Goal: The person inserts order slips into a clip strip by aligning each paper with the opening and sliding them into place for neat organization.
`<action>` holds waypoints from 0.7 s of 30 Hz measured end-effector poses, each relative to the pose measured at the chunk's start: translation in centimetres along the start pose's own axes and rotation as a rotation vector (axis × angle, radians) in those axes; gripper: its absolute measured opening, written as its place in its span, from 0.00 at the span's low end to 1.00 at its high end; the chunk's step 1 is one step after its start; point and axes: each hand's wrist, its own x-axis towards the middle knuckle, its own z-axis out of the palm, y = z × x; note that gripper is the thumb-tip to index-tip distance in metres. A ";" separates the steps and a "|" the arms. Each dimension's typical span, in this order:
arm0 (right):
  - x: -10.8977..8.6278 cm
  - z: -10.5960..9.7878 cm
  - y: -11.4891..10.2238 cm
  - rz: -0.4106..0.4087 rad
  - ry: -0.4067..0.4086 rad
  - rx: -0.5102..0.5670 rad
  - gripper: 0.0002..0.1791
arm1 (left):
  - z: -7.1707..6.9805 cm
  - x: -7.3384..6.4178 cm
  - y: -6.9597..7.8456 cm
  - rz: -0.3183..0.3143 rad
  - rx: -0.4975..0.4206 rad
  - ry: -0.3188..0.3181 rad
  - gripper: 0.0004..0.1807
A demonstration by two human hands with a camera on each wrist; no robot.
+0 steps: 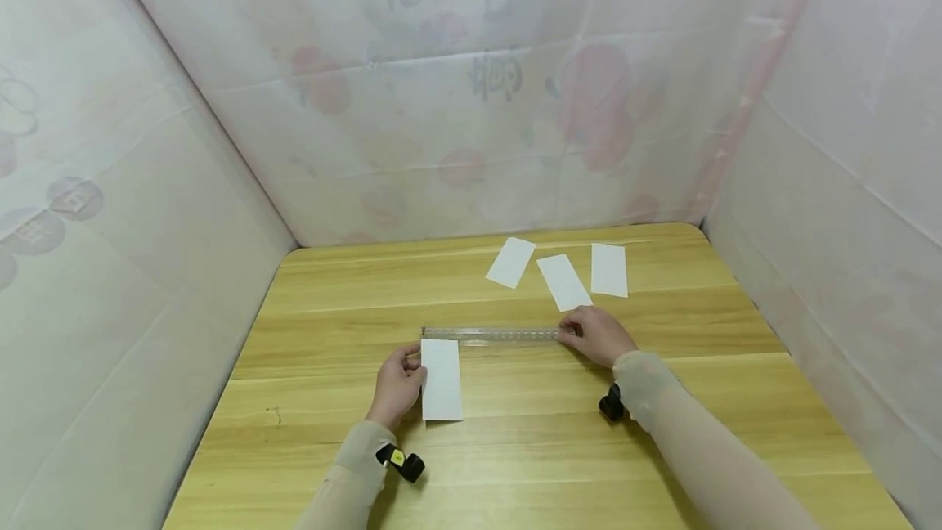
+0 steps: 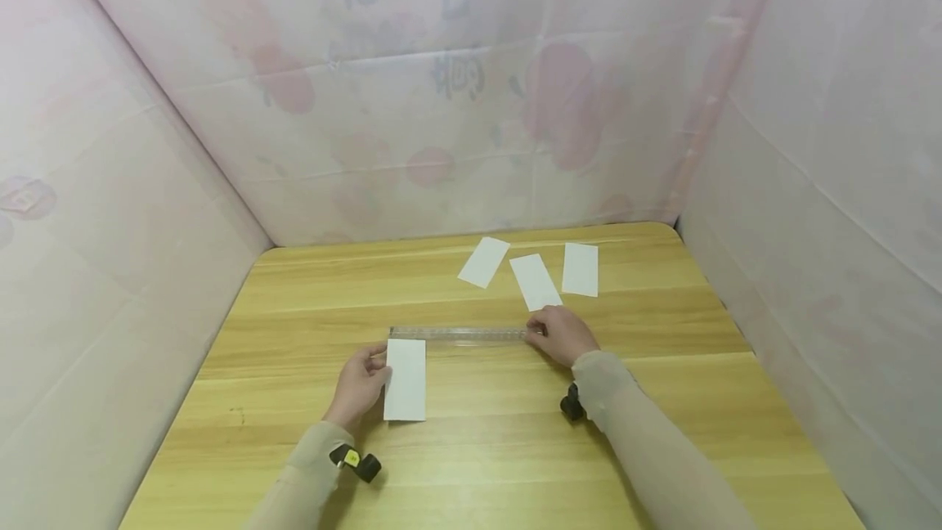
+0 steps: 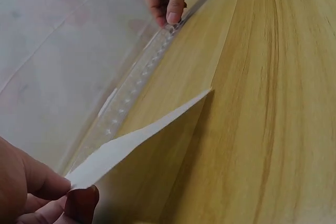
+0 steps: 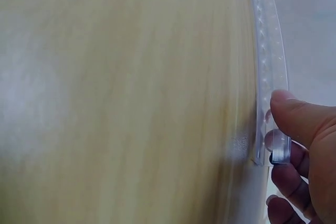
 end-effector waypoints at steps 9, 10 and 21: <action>0.1 0.1 0.1 0.000 0.008 -0.003 0.10 | 0.4 0.4 0.4 0.009 0.064 0.011 0.23; 0.1 0.1 0.1 -0.002 0.006 -0.003 0.10 | 0.5 0.5 0.5 0.013 0.076 0.018 0.23; 0.1 0.1 0.0 -0.007 0.003 -0.010 0.10 | 0.3 0.9 0.0 0.071 0.232 0.079 0.16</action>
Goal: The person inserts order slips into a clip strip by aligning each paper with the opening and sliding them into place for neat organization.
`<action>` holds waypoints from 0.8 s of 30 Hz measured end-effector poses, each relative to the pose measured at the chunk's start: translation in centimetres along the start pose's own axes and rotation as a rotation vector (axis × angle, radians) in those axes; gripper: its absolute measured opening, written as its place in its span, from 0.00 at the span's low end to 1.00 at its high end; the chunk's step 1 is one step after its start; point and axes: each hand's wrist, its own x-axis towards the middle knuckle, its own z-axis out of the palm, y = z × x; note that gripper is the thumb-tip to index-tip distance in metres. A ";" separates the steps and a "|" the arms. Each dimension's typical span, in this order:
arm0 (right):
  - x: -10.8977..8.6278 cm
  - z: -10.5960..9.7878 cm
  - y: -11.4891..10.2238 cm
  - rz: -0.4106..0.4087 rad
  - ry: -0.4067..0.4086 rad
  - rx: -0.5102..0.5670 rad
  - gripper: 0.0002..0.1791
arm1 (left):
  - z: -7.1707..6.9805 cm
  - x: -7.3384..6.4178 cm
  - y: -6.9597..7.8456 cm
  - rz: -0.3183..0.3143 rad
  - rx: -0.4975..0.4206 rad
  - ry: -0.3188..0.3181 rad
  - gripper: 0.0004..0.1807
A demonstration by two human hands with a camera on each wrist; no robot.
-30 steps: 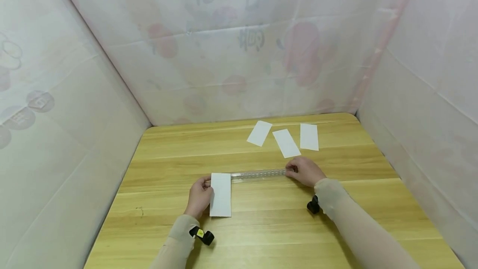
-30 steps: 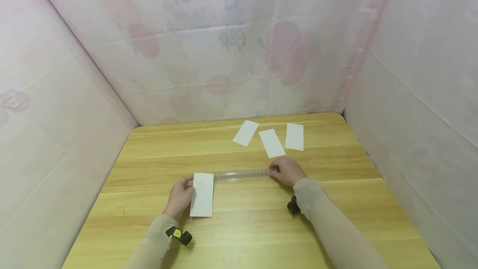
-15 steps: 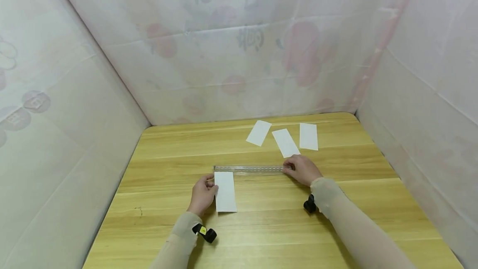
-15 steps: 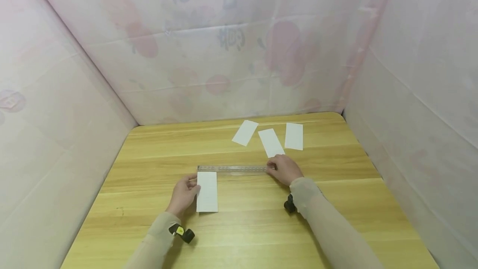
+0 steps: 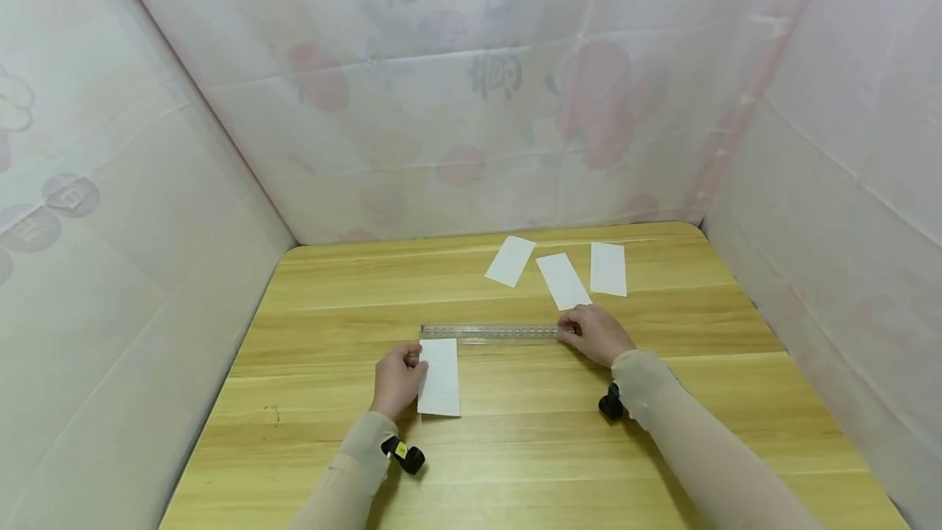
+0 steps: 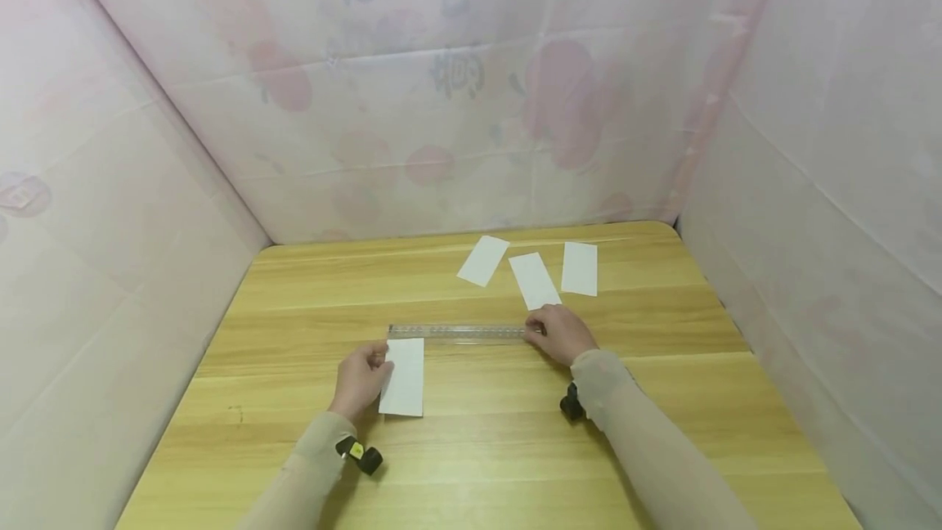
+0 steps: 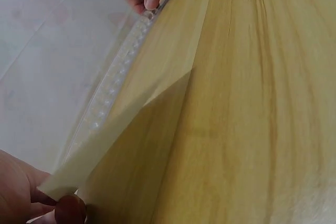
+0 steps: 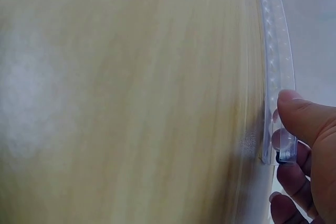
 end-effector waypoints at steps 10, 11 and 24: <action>0.2 0.1 -0.1 0.006 -0.017 0.007 0.09 | -0.2 0.4 0.2 0.037 0.058 0.012 0.13; 0.1 0.1 0.0 0.004 -0.017 0.006 0.09 | -0.2 0.5 0.2 0.038 0.060 0.012 0.13; 0.1 0.0 0.0 0.002 -0.003 0.006 0.08 | 0.0 0.8 0.4 0.057 0.049 0.011 0.13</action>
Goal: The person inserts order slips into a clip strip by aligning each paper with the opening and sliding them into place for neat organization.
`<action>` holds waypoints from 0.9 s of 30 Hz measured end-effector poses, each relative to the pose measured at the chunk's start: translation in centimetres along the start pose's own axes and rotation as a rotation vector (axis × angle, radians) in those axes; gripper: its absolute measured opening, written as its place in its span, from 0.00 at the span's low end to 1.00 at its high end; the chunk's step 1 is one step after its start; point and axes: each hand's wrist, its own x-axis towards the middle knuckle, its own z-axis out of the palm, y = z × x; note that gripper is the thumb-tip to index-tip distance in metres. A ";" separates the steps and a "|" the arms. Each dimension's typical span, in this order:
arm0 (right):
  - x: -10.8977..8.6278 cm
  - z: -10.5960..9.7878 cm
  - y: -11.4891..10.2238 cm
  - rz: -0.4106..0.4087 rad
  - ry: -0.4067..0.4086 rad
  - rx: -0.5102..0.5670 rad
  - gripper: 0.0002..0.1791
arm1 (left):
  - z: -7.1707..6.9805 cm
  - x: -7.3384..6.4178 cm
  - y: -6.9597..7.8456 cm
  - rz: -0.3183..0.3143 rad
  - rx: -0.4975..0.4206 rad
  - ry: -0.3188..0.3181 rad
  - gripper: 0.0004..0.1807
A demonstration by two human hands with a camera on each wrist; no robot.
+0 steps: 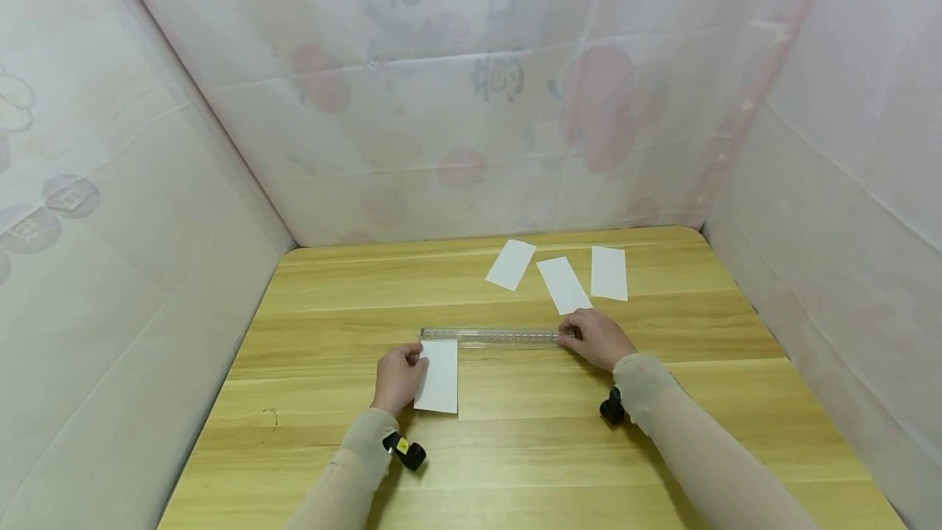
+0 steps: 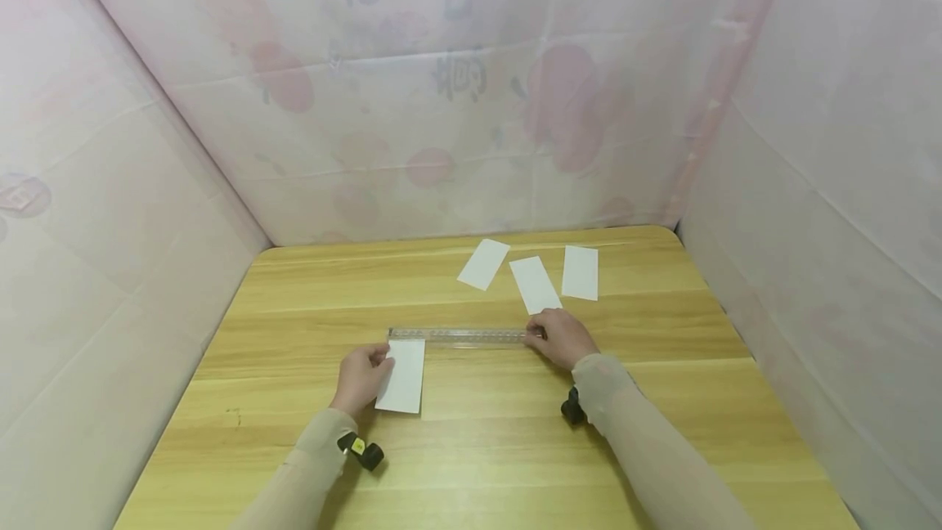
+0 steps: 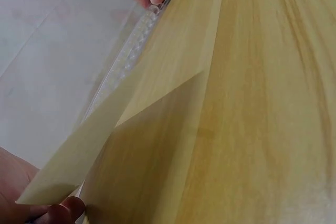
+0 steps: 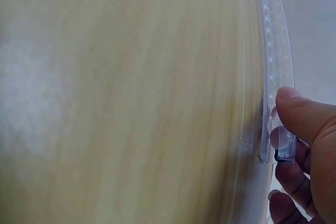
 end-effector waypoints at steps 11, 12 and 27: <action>-0.1 0.0 -0.1 -0.011 0.003 0.023 0.07 | 0.2 0.5 0.1 -0.015 -0.003 -0.001 0.13; -0.1 0.0 -0.1 -0.011 0.003 0.023 0.07 | 0.2 0.5 0.1 -0.015 -0.004 -0.003 0.14; 0.0 0.1 0.1 -0.008 0.003 0.027 0.07 | 0.4 0.8 0.1 -0.023 -0.021 0.009 0.14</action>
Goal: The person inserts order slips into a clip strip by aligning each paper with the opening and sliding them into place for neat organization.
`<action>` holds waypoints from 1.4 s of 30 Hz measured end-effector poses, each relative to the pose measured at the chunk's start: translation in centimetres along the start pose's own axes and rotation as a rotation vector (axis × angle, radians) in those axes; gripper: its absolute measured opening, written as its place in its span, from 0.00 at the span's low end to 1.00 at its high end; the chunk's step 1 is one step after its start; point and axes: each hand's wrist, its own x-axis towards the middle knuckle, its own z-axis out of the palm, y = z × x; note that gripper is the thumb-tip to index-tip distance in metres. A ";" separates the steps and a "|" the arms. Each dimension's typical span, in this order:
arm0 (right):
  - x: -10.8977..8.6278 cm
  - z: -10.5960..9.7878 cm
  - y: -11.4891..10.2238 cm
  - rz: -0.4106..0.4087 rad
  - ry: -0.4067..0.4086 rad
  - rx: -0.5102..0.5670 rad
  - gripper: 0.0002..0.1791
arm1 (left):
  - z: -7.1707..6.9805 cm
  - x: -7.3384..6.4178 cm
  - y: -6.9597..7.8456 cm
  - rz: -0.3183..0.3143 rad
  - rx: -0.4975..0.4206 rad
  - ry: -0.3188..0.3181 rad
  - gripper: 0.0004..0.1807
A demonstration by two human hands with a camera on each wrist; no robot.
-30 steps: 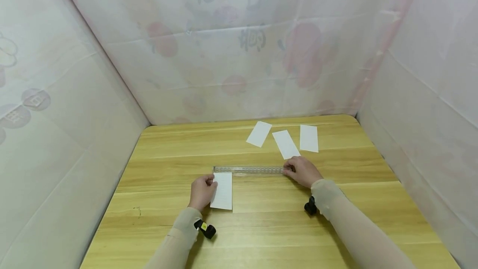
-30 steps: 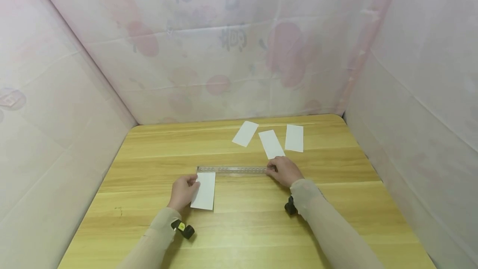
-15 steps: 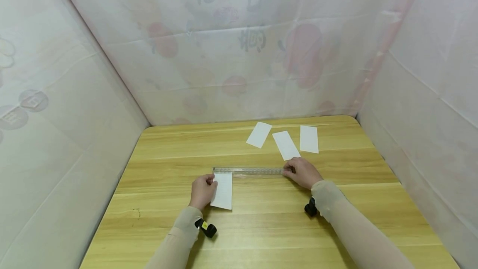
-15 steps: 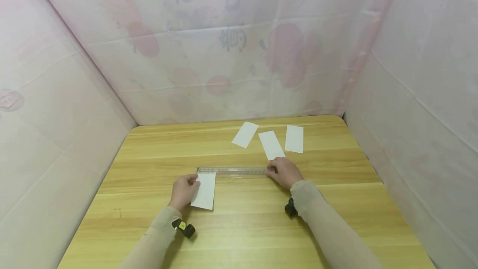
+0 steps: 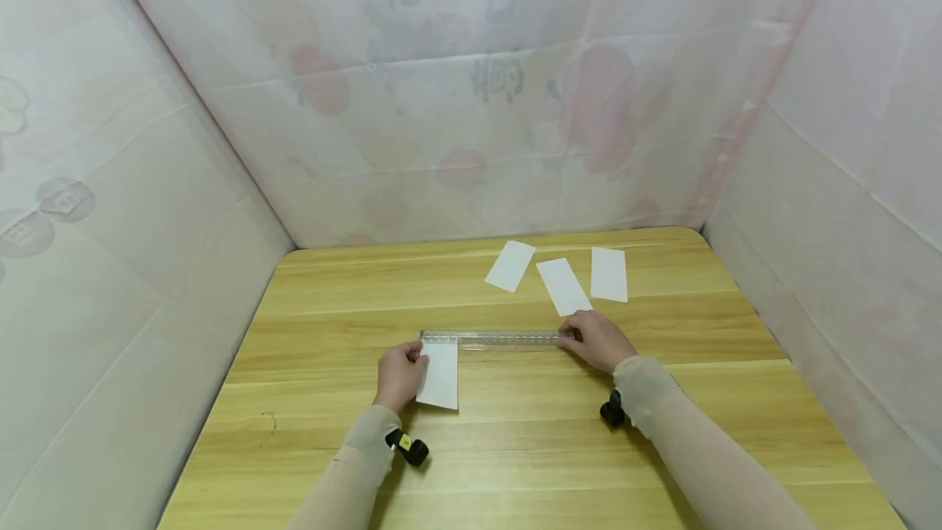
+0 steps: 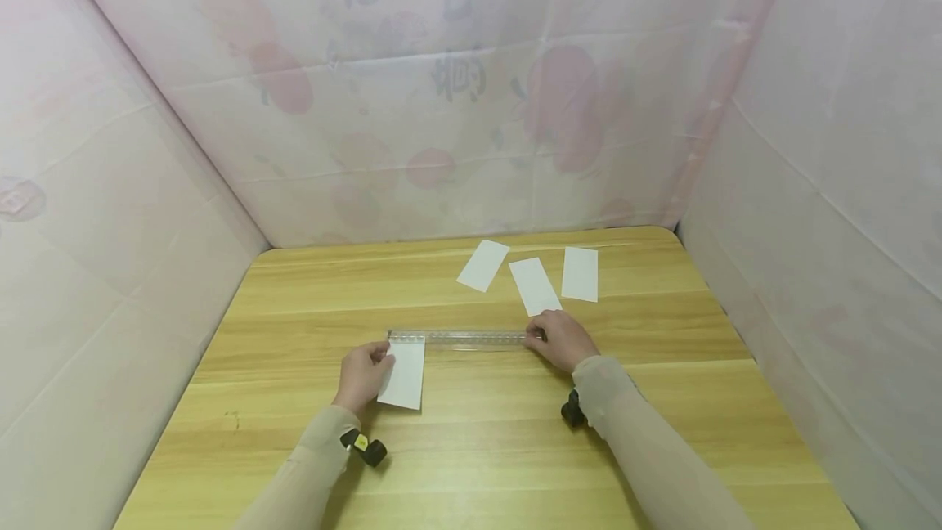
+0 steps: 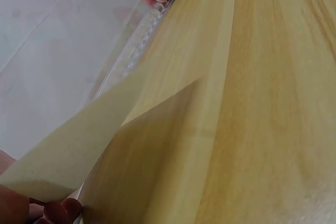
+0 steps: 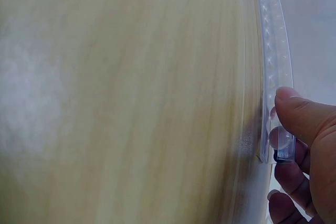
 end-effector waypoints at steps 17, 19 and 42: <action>0.0 0.3 0.1 -0.001 0.024 -0.011 0.09 | -0.6 -1.3 0.0 -0.048 -0.040 0.009 0.21; 0.0 0.4 0.1 -0.007 0.027 -0.012 0.09 | -0.8 -2.1 -0.1 -0.063 -0.044 -0.013 0.26; -1.4 -0.2 1.1 0.050 0.058 0.068 0.14 | -0.9 -3.6 -0.6 -0.025 -0.038 -0.088 0.20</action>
